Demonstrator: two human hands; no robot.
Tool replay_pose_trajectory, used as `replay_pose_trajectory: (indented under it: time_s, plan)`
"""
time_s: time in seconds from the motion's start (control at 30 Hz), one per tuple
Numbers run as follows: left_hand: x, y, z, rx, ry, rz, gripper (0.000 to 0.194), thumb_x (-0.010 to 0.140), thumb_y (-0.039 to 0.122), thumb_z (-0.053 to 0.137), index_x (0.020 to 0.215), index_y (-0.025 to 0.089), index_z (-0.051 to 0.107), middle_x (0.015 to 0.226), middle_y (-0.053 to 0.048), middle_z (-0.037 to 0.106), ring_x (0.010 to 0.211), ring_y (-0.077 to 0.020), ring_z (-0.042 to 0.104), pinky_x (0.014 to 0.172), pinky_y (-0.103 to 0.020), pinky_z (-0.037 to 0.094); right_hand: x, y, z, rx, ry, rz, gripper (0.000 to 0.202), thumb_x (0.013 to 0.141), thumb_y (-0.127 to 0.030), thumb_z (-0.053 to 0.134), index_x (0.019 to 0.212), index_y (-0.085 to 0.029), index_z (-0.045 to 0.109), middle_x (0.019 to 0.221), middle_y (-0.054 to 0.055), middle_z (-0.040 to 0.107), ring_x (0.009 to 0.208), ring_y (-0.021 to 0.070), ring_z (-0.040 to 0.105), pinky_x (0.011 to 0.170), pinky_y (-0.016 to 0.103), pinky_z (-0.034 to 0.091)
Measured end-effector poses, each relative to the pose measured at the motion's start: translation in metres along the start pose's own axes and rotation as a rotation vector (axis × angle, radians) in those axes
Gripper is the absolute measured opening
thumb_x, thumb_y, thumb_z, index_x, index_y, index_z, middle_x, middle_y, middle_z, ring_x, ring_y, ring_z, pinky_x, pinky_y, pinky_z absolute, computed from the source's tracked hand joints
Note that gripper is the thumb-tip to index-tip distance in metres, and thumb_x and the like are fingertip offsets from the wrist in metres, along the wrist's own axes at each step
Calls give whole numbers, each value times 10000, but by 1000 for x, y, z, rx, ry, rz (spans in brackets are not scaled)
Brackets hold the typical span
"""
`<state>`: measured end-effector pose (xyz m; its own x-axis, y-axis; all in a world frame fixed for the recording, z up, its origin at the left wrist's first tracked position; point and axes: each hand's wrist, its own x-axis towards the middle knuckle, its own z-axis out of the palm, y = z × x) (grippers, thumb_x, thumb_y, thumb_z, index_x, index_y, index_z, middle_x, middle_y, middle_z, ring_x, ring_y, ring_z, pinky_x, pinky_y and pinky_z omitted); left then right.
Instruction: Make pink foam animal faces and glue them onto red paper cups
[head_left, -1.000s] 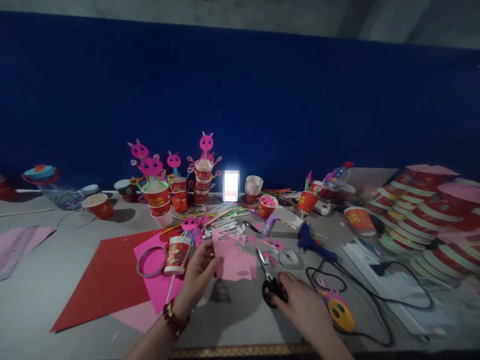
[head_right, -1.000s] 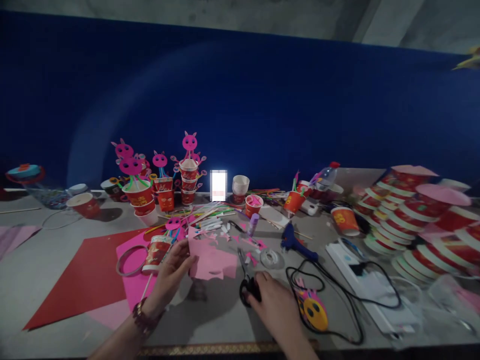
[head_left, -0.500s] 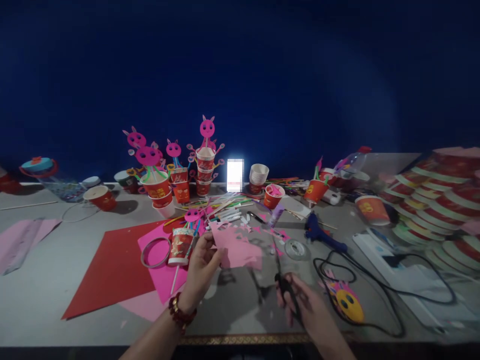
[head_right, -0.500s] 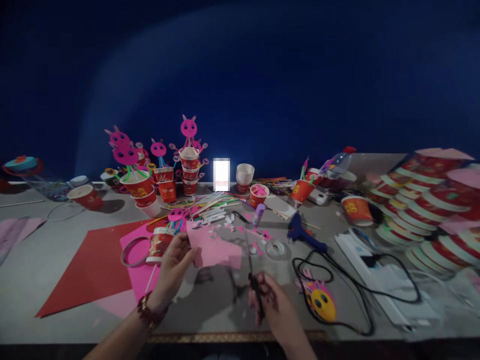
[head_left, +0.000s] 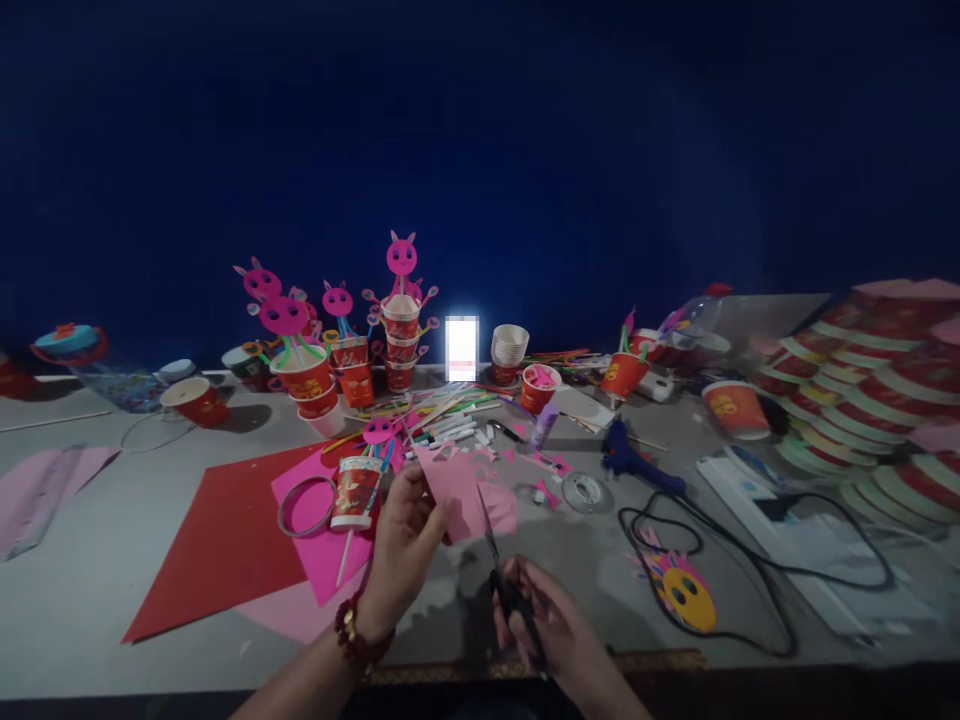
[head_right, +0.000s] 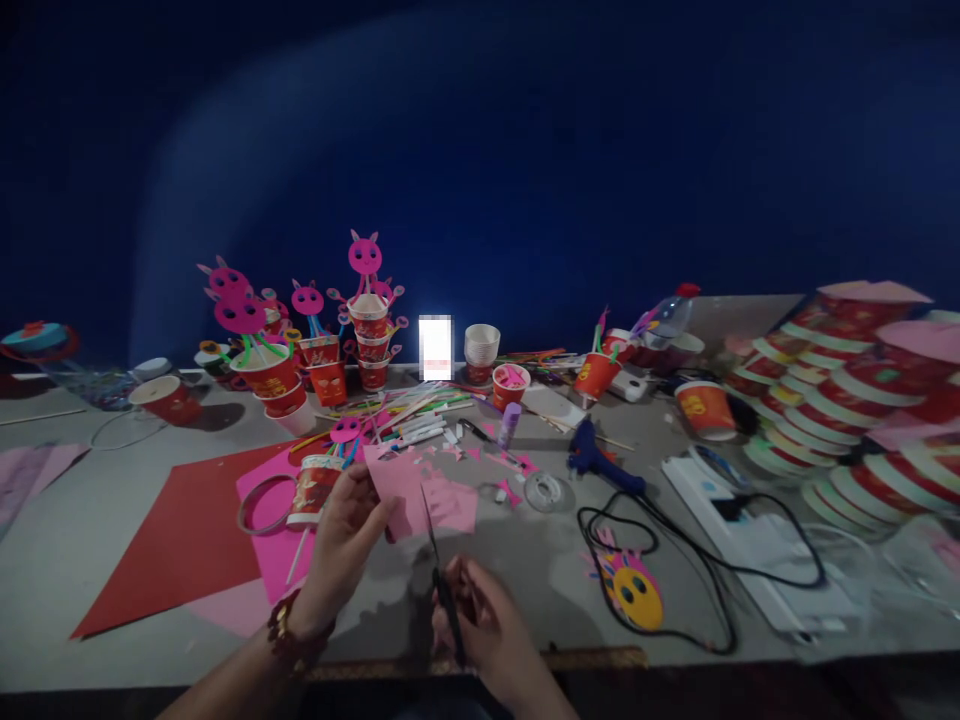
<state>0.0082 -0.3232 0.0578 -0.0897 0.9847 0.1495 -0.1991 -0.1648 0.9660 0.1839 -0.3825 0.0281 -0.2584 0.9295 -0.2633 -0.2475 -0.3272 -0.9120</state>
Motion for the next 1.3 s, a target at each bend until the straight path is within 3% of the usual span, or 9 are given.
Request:
replay_pose_trajectory:
  time_s: [0.27, 0.37, 0.53, 0.7, 0.8, 0.97, 1.17, 1.3]
  plan:
    - [-1, 1, 8, 66, -40, -16, 286, 891, 337, 661, 1114, 226, 521, 862, 5, 632, 590, -86, 552, 492, -177, 470, 0, 3, -10, 34, 3, 14, 575, 597, -657, 827, 806, -209, 533, 681, -44, 561, 503, 58, 467, 402, 134, 313]
    - [0, 1, 9, 77, -43, -12, 300, 885, 335, 668, 1124, 223, 524, 865, -3, 644, 601, -93, 565, 507, -183, 474, 1, 4, -14, -30, -13, 30, 633, 576, -733, 785, 795, -208, 509, 634, -49, 551, 475, 60, 465, 357, 124, 258]
    - [2, 4, 12, 64, -64, 5, 292, 884, 323, 670, 1131, 226, 549, 966, -28, 666, 600, -83, 568, 542, -193, 491, 1, 0, -16, -136, -52, 29, 539, 720, -697, 702, 808, -217, 473, 629, -62, 543, 447, 55, 452, 324, 112, 264]
    - [3, 4, 13, 14, -118, -11, 297, 893, 311, 661, 1151, 231, 539, 993, -43, 672, 742, -140, 637, 590, -221, 526, 3, 4, -18, -179, -26, 6, 525, 726, -699, 683, 805, -224, 474, 620, -61, 540, 441, 67, 461, 322, 124, 264]
    - [1, 0, 13, 0, -158, -20, 322, 887, 290, 672, 1174, 228, 540, 1053, -57, 674, 820, -154, 661, 712, -259, 548, 6, 5, -18, -158, -21, -16, 594, 659, -770, 681, 780, -225, 481, 568, -63, 514, 425, 71, 427, 330, 144, 258]
    - [-2, 0, 14, 5, -136, -34, 337, 867, 292, 695, 1172, 228, 566, 1123, -79, 678, 1006, -214, 661, 823, -303, 544, 6, -5, -16, -135, -23, -19, 584, 635, -742, 730, 739, -230, 469, 538, -70, 492, 407, 68, 372, 372, 176, 307]
    - [-4, 4, 14, -21, -121, -30, 346, 852, 280, 711, 1164, 231, 569, 1122, -80, 681, 1015, -216, 657, 847, -309, 531, 3, -9, -12, -165, -1, -36, 572, 648, -728, 728, 718, -228, 459, 537, -85, 440, 435, 70, 408, 413, 178, 335]
    - [-8, 5, 13, -5, -150, -38, 336, 876, 277, 687, 1183, 240, 558, 1120, -74, 677, 988, -201, 655, 805, -285, 527, 3, -6, -13, -202, 21, -18, 573, 657, -732, 706, 710, -235, 426, 507, -98, 415, 404, 64, 396, 354, 153, 271]
